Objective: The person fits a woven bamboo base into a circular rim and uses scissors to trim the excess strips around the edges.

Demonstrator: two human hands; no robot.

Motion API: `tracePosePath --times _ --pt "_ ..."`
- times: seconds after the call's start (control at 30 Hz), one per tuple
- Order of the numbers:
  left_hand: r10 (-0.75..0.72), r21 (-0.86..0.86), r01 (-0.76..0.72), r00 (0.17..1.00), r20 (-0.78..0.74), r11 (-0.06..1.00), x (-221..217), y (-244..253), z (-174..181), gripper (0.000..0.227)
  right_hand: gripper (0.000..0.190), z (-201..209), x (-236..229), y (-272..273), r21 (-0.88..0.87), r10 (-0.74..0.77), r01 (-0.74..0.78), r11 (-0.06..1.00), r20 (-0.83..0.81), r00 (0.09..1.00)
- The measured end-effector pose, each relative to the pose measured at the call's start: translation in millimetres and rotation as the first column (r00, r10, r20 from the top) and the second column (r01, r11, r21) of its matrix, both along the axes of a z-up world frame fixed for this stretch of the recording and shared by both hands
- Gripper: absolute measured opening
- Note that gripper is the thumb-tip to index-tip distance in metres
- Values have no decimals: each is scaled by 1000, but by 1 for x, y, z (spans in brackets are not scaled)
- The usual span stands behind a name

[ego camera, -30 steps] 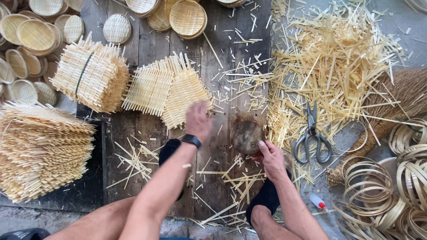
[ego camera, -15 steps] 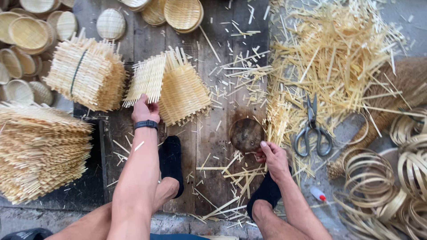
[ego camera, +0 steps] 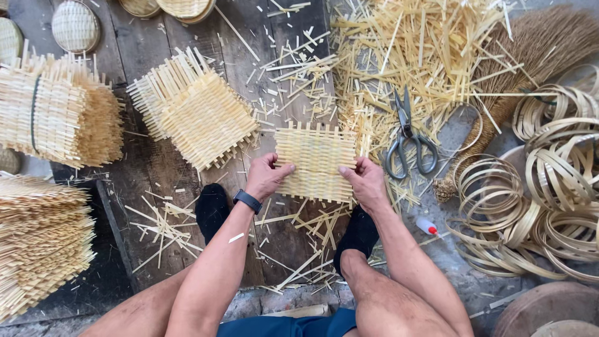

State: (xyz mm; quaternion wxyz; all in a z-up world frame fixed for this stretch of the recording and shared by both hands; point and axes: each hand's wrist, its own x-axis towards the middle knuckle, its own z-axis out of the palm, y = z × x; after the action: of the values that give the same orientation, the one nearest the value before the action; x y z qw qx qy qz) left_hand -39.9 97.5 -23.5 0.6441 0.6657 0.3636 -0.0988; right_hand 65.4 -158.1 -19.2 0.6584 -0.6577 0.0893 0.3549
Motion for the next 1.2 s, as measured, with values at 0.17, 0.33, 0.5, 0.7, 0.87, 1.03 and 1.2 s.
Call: tracePosePath --times 0.17,0.33,0.5,0.7,0.87,1.03,1.2 --pt "80 -83 -78 997 22 994 1 0 1 35 27 -1 -4 2 13 -47 47 999 56 997" --pt "52 0 -52 999 -14 999 -2 3 7 37 26 -3 -11 9 -122 -16 44 992 215 976" --pt "64 -63 -67 997 -53 996 2 -2 15 53 31 -17 6 -14 -129 -49 90 988 286 957" --pt "168 236 -166 986 13 957 7 3 48 74 31 -40 108 -116 -938 720 296 178 329 611" --pt "-359 839 -54 887 289 541 28 -17 89 38 12 -17 134 -156 -934 871 296 200 308 383" --pt "-958 986 -61 233 165 155 69 -54 132 38 15 61 108 -106 -508 398 93 857 765 507" --pt "-993 977 -177 -15 114 114 76 -76 177 46 19 161 50 -69 -283 350 -208 936 711 610"
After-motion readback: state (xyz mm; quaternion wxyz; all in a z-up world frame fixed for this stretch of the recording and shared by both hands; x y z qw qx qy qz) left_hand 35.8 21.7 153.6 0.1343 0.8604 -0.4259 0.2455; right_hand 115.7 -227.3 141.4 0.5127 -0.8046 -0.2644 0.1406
